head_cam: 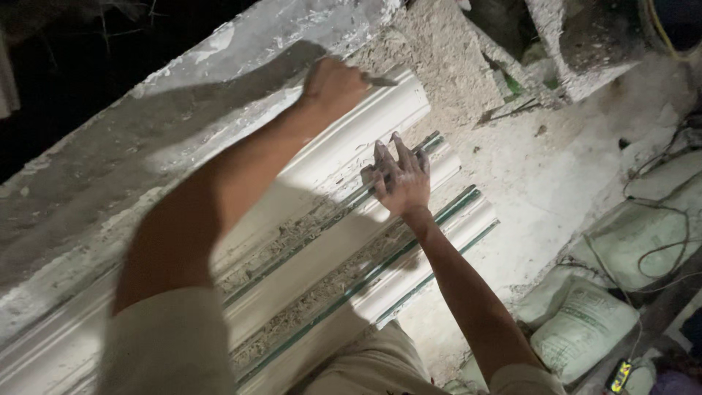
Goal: The person uses a small scraper to remove dried plaster residue from the grooves and surfaces of long decorative plaster molding pieces laid on a workbench, working along the profiles section by section and steadying each piece with the other hand.
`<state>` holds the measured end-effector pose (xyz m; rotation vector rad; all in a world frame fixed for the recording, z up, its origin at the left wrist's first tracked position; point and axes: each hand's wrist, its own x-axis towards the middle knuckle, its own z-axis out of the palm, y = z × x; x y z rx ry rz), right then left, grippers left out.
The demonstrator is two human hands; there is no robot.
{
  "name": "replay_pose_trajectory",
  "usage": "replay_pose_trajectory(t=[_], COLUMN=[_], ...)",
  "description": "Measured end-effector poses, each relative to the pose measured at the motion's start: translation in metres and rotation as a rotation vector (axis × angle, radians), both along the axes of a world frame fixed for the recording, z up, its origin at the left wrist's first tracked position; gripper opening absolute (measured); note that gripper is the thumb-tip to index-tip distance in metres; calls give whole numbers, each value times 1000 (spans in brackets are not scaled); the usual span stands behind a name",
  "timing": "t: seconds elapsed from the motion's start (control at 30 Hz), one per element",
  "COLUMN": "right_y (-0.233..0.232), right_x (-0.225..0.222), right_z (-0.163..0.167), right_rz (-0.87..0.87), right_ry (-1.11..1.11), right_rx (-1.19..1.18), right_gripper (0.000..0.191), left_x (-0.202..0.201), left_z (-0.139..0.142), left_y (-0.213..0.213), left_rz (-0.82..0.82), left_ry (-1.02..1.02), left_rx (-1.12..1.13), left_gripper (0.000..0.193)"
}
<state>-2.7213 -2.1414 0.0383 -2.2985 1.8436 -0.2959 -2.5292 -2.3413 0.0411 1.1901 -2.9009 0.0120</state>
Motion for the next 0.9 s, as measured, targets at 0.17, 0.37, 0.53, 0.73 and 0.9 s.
replay_pose_trajectory(t=[0.17, 0.37, 0.53, 0.73, 0.9], right_y=[-8, -3, 3, 31, 73], right_x=[-4, -6, -11, -13, 6], right_z=[-10, -3, 1, -11, -15], right_rz=[-3, 6, 19, 50, 46], right_ry=[161, 60, -13, -31, 55], right_rx=[91, 9, -49, -160, -293], right_gripper=[67, 64, 63, 58, 59], left_x=[16, -41, 28, 87, 84], left_z=[-18, -26, 9, 8, -23], left_y=[5, -27, 39, 300, 482], left_rz=[9, 13, 186, 684, 1229], left_ry=[-11, 127, 120, 1022, 1378], left_rx=[31, -138, 155, 411, 770], left_gripper=[18, 18, 19, 30, 44])
